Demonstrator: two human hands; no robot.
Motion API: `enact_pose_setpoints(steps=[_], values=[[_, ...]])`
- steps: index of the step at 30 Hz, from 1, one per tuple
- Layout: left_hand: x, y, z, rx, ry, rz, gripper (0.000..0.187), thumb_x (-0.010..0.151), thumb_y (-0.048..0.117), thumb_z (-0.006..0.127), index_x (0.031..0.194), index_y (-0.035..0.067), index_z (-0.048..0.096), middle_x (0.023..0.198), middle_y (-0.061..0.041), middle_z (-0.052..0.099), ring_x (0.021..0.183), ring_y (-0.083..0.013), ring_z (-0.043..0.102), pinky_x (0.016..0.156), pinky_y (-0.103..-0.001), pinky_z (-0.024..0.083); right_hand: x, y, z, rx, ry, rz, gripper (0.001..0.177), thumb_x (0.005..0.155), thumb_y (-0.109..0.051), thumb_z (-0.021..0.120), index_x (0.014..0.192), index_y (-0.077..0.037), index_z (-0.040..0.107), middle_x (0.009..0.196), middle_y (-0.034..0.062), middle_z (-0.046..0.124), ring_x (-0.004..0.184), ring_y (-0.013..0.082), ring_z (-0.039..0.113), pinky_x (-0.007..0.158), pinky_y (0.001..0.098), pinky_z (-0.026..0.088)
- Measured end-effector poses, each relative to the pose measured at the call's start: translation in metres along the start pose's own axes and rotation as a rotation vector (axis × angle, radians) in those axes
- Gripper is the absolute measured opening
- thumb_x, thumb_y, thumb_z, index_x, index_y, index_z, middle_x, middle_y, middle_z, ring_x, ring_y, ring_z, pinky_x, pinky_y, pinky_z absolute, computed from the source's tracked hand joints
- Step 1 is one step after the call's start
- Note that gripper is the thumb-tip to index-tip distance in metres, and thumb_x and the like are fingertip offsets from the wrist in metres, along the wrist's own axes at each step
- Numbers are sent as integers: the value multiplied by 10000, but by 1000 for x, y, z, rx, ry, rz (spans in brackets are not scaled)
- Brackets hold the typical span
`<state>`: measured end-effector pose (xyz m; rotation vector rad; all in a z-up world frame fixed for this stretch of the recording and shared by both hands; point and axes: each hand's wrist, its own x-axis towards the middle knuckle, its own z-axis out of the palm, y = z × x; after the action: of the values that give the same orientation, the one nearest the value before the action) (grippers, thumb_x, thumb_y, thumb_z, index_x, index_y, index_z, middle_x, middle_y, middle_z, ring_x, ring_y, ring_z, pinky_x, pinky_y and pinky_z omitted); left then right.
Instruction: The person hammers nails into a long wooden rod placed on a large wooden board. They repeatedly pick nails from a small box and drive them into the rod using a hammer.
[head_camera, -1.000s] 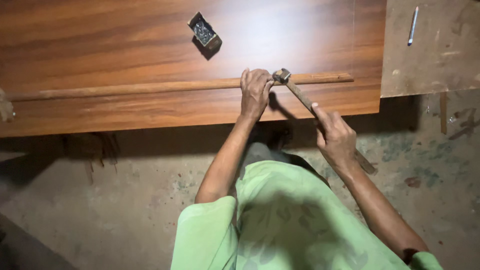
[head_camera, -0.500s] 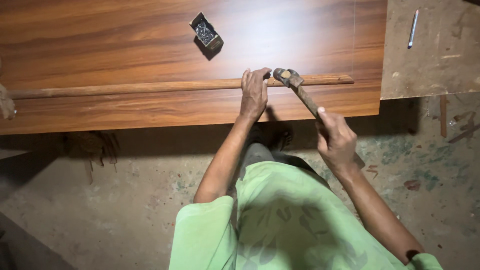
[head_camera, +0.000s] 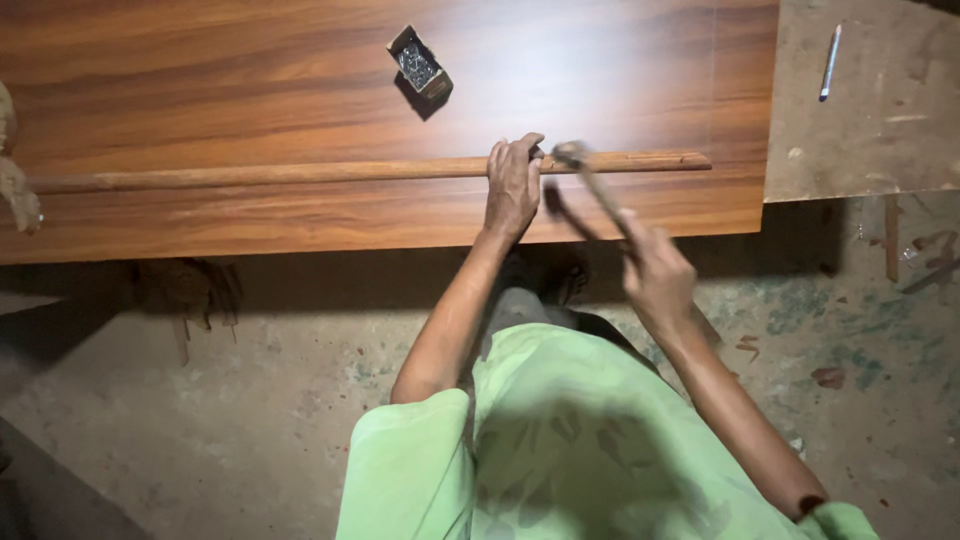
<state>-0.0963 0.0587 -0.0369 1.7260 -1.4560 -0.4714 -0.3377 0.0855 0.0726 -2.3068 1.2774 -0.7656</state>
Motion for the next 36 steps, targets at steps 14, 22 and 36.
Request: enact_pose_setpoints(steps=[14,22,36], values=[[0,2,-2,-12,31,22,378,987,36,551,1358,66,485,1043,-93,624,1098,-292,600,1192,-526,323,-5,1,6,-114,-233,136,631,890,17,721,1485,-120,564,961,153,670,766,305,674,611,401,565],[9,7,-34,6,3,137,423,942,97,619,1348,39,514,1112,-138,608,1135,-319,558,1133,-547,314,-18,10,-16,52,24,79,480,1011,-47,681,1469,-107,551,1087,181,661,914,371,679,782,441,548],[15,36,11,246,-253,86,313,932,228,709,1235,158,673,1242,-79,671,1187,-248,602,1061,-498,429,-58,7,-26,174,23,490,452,1038,-126,618,1480,-48,563,993,141,649,821,226,616,754,361,501]])
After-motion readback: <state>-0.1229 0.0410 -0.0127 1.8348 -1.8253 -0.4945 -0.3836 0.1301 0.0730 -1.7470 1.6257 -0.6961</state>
